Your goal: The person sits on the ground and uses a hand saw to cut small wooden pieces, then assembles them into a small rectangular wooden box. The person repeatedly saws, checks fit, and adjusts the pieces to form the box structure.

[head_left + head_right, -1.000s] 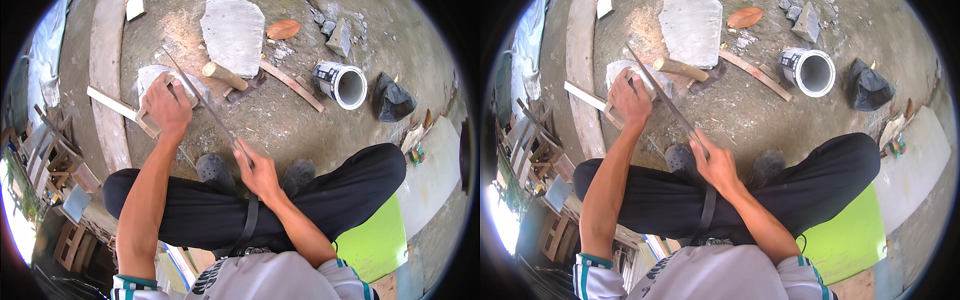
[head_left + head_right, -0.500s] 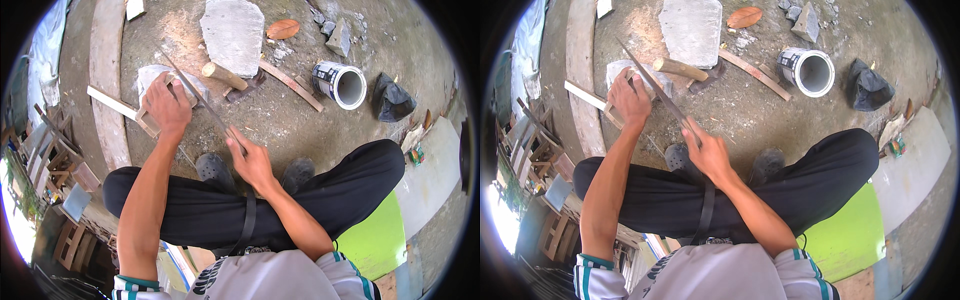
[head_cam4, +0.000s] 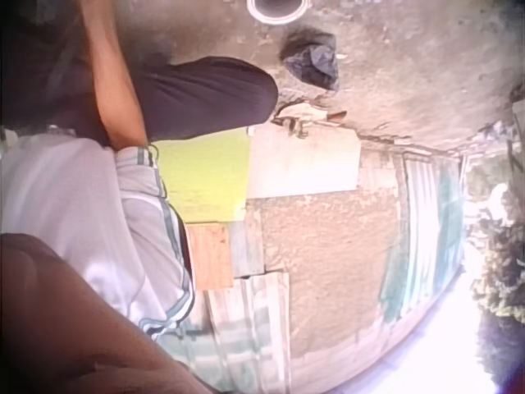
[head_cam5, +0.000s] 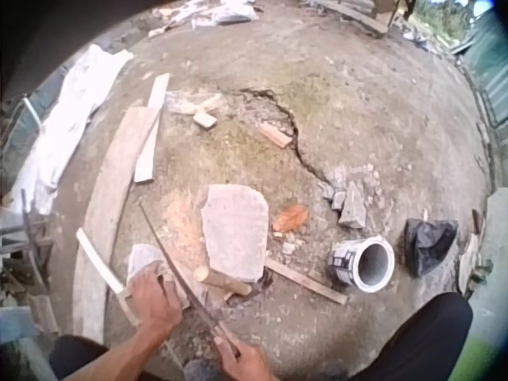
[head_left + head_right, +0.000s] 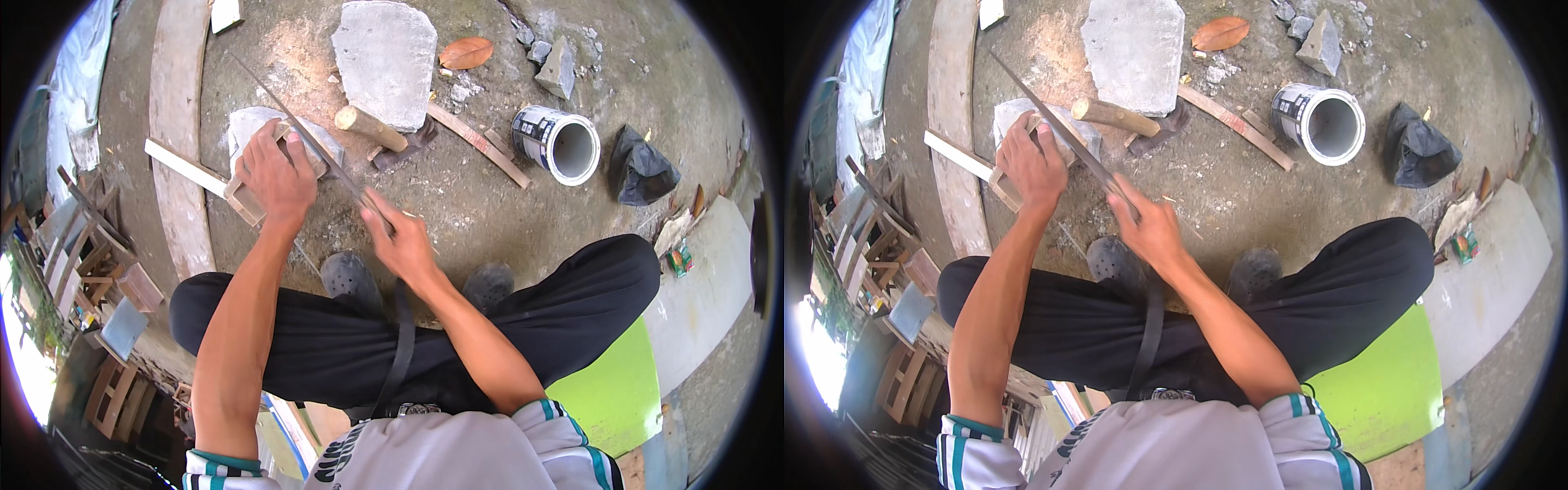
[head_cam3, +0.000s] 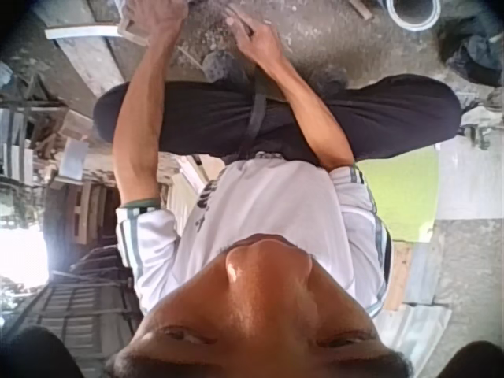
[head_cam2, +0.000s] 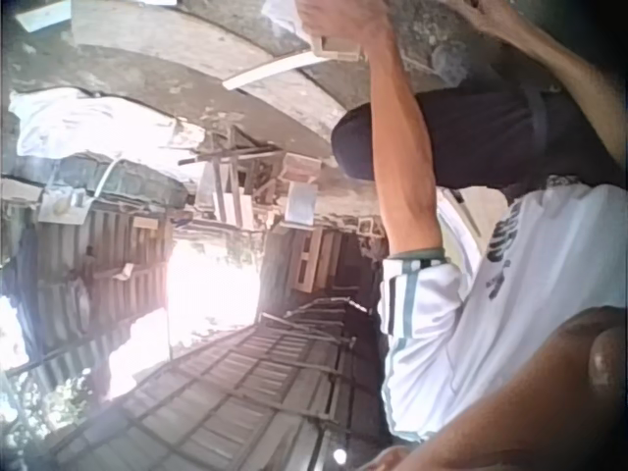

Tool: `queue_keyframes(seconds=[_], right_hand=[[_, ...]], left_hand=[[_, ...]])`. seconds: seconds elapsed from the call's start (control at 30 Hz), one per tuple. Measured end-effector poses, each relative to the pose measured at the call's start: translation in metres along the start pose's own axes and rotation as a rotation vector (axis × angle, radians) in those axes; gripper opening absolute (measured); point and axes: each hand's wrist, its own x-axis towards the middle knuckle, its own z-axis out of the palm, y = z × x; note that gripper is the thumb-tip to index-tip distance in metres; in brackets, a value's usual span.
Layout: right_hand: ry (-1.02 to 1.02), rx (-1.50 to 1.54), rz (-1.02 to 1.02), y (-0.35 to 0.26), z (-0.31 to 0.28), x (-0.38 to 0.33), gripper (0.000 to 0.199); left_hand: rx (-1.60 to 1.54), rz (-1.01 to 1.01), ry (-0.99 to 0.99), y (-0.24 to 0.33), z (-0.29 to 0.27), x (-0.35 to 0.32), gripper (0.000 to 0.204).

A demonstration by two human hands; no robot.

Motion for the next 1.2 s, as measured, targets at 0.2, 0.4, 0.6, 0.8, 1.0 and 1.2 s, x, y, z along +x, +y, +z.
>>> queue_keyframes(seconds=[0.2,0.4,0.6,0.8,1.0,1.2], right_hand=[[0.022,-0.044,-0.012,-0.010,0.001,0.007,0.043],[0.074,0.025,-0.027,0.016,0.000,-0.025,0.043],[-0.012,-0.038,0.103,-0.005,-0.010,-0.019,0.043],[0.057,-0.023,0.007,0.000,-0.007,-0.032,0.043],[0.047,-0.005,-0.039,0.005,-0.002,-0.017,0.044],[0.013,0.030,0.010,-0.010,0.001,0.001,0.044]], left_hand=[[0.006,0.016,0.009,0.003,0.003,0.002,0.045],[0.005,0.010,0.016,0.002,0.001,0.001,0.044],[0.010,0.023,0.020,0.001,0.001,0.000,0.044],[0.003,0.023,0.042,0.000,0.003,0.000,0.044],[0.017,0.008,0.021,0.001,0.001,0.002,0.045],[0.012,0.014,-0.003,0.001,0.002,0.002,0.045]])
